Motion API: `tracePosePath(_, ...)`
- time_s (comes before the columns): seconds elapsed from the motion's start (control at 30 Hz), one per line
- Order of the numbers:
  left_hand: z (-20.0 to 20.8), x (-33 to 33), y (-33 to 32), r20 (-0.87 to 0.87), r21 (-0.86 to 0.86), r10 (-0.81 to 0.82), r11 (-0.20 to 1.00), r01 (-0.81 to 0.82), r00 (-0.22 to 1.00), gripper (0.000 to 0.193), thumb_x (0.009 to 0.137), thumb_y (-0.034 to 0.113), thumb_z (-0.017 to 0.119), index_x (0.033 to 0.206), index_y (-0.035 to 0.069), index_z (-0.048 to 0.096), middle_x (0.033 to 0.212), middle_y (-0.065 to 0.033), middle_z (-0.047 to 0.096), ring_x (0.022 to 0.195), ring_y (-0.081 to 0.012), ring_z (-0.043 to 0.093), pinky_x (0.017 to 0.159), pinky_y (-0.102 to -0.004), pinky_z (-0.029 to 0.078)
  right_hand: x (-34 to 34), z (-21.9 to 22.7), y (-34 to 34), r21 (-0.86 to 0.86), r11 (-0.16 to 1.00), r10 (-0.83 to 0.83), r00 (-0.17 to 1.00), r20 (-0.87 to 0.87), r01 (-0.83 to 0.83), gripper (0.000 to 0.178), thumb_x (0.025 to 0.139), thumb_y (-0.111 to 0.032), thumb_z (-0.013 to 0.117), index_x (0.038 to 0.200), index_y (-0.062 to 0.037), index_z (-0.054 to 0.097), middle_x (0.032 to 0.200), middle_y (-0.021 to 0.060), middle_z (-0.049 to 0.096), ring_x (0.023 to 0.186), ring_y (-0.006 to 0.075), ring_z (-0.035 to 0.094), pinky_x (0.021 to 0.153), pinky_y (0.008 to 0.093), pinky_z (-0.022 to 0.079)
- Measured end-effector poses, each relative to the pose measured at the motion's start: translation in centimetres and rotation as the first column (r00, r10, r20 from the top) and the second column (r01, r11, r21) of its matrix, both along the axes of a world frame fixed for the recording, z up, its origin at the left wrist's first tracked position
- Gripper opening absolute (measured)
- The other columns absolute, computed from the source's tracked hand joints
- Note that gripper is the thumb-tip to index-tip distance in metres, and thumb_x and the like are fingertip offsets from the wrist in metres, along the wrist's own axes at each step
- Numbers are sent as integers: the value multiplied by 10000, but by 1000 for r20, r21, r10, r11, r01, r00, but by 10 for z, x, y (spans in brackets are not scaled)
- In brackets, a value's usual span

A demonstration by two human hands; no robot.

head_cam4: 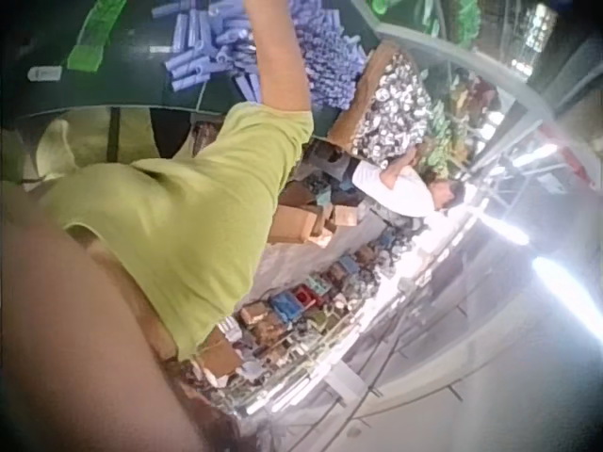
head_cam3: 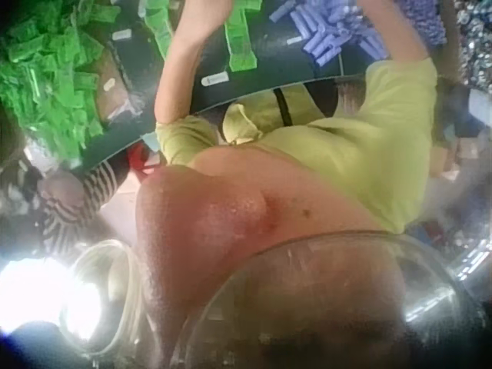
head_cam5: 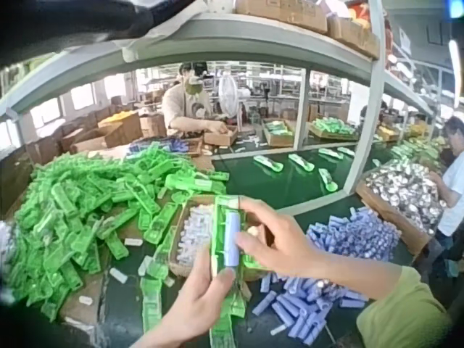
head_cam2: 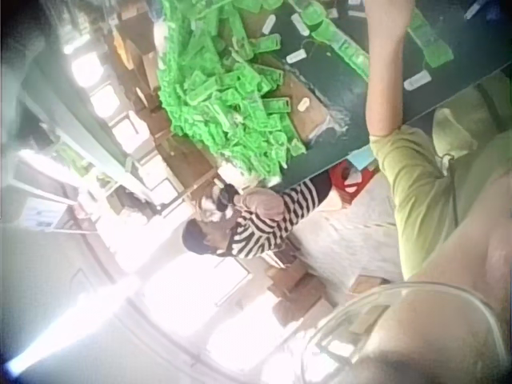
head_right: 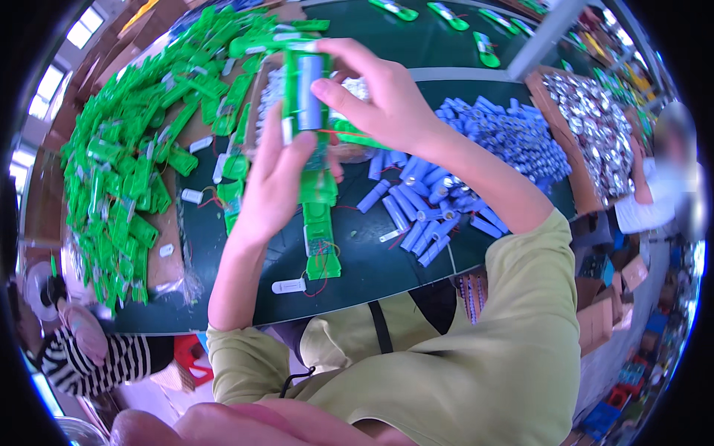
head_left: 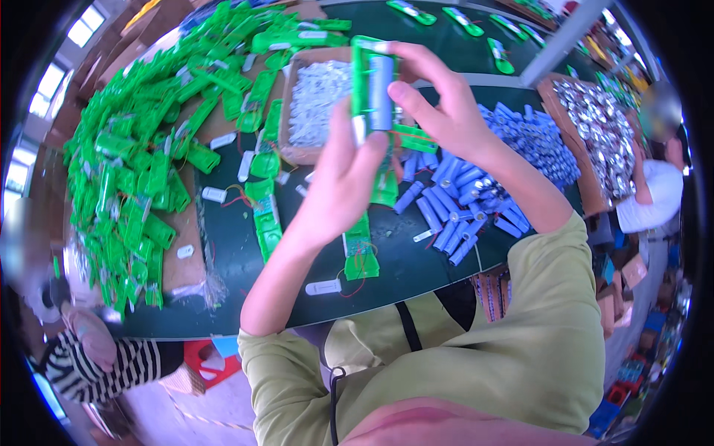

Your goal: Assembling plastic housing components with batteries and circuit boards on a factory production line.

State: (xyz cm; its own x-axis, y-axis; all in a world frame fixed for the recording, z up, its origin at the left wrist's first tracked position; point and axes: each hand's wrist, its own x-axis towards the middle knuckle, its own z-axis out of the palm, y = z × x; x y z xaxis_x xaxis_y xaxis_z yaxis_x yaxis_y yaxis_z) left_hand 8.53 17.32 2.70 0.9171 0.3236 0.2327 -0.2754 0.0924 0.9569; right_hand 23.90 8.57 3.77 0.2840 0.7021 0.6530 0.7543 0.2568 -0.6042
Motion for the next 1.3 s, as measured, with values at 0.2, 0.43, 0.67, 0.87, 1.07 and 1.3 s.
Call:
tracePosePath(0.2,-16,19,42,-146,395,239,904,-165,960,575,927,335,466,1287,-79,294,946,-220,590,910,-302,605,788,-368,455,31,-2,47,-175,945,70,695,-716,-276,377,829,-144,632,1178,-99,498,938,46,605,840,104,576,747,249,458)
tracePosePath(0.43,-22,-78,188,298,952,844,-297,-74,446,496,835,374,587,1144,-7,511,1055,-175,567,994,-322,549,801,-417,464,248,-39,70,-377,909,-307,897,-319,177,354,838,-274,599,1154,-125,540,941,-9,579,839,83,536,685,246,416)
tracePosePath(0.67,-64,-147,228,326,859,934,-358,366,148,475,881,377,532,1182,12,491,955,-130,594,919,-283,563,758,-409,438,400,-142,51,-742,611,-608,763,-217,276,338,824,-344,569,1120,-183,552,803,-46,518,645,60,456,522,225,321)
tracePosePath(0.87,-24,-136,181,-61,972,975,106,-208,212,408,955,353,407,1185,28,498,965,-135,615,872,-228,569,737,-361,432,442,-142,33,-452,375,-620,582,527,809,376,888,-355,453,1137,-87,535,1085,199,597,1032,366,567,814,435,466)
tracePosePath(1.07,4,-95,93,-236,-204,506,809,-551,830,436,993,362,279,1156,24,501,961,-107,599,837,-170,525,737,-304,425,204,-28,89,-298,954,-7,998,69,27,289,928,-209,496,1176,-66,539,847,45,625,782,111,595,714,251,476)
tracePosePath(1.3,-5,-31,-8,-84,154,399,910,-384,913,374,993,277,317,1248,13,390,1130,-125,546,999,-181,551,799,-288,457,-30,17,35,-270,826,311,800,-513,-495,575,862,-213,616,1347,-76,340,1058,83,552,830,94,574,667,226,469)
